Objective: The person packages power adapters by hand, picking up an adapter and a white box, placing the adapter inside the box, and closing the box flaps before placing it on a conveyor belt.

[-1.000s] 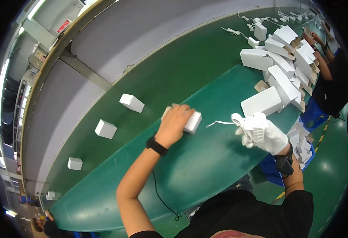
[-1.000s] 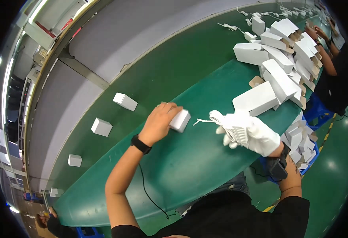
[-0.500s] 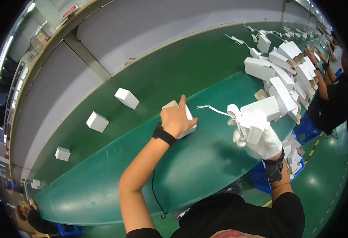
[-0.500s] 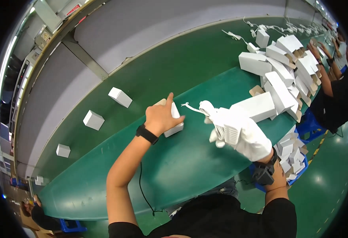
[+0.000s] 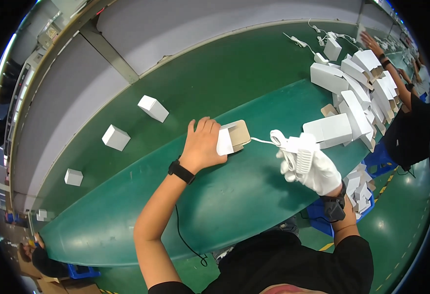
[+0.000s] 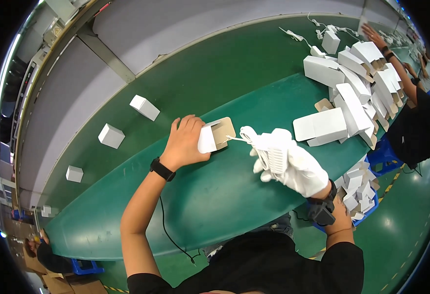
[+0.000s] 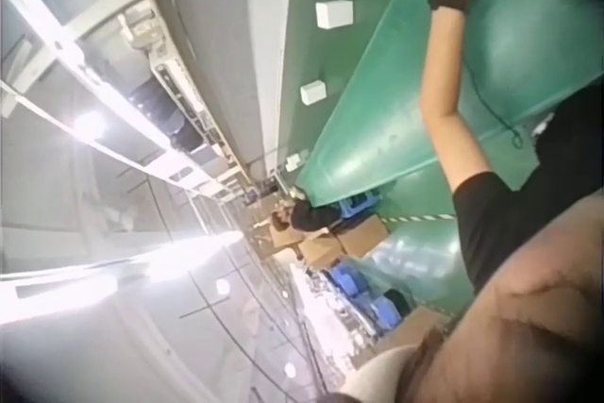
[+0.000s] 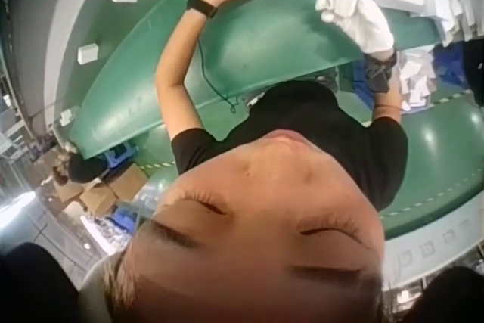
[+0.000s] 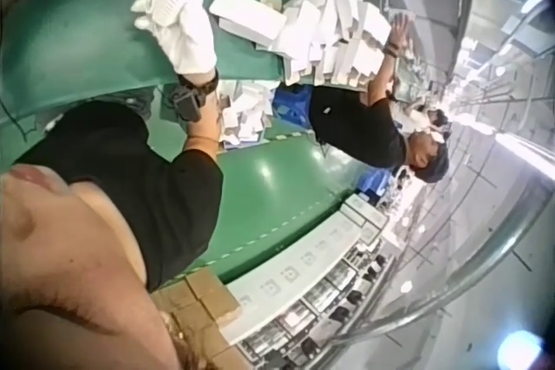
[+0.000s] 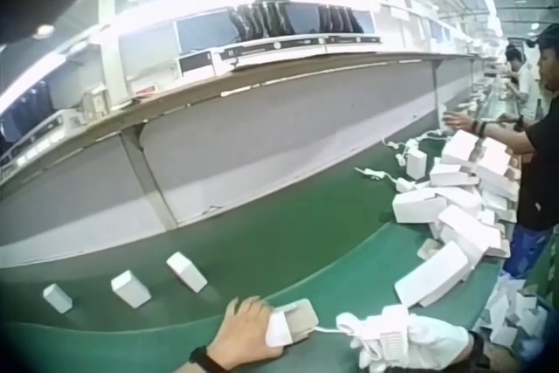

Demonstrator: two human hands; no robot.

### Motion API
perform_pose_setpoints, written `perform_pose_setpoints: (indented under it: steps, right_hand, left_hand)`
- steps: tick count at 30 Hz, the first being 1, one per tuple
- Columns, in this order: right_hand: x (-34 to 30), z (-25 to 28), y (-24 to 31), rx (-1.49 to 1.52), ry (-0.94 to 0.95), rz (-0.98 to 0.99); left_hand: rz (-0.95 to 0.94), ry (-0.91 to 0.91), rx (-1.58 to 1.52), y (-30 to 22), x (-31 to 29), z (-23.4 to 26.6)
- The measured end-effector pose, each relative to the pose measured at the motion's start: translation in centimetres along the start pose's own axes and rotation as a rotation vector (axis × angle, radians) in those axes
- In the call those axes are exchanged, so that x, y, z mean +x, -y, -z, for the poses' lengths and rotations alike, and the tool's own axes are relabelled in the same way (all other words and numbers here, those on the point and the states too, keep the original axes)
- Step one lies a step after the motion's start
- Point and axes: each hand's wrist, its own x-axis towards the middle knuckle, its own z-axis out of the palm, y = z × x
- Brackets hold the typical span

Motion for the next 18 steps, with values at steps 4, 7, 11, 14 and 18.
perform_pose_setpoints:
  steps: [4,7,11,14,18]
  right_hand:
    - [1.3,1.8,-0.9,0.059,-0.032,-0.079]
    - [2.5,3.0,-1.4,0.067,-0.027,-0.188]
    - [4.2,5.6,-1.7,-0.134,0.008,-0.355]
    - [6.1,6.1,-1.8,-0.526,0.06,-0.381]
    - [8.2,4.4,-3.2,-1.287,0.13,-0.189]
  left_hand:
    - [0.046,0.185,-0.149,0.2,0.1,-0.8]
    - [0.082,0.206,-0.372,0.8,-0.2,-1.2]
    - [0.022,0.259,-0.379,0.5,-0.2,-1.3]
    - [0.01,0.232,-0.374,0.4,-0.4,-1.5]
    - [0.0,0.228,-0.378,0.5,-0.5,-1.7]
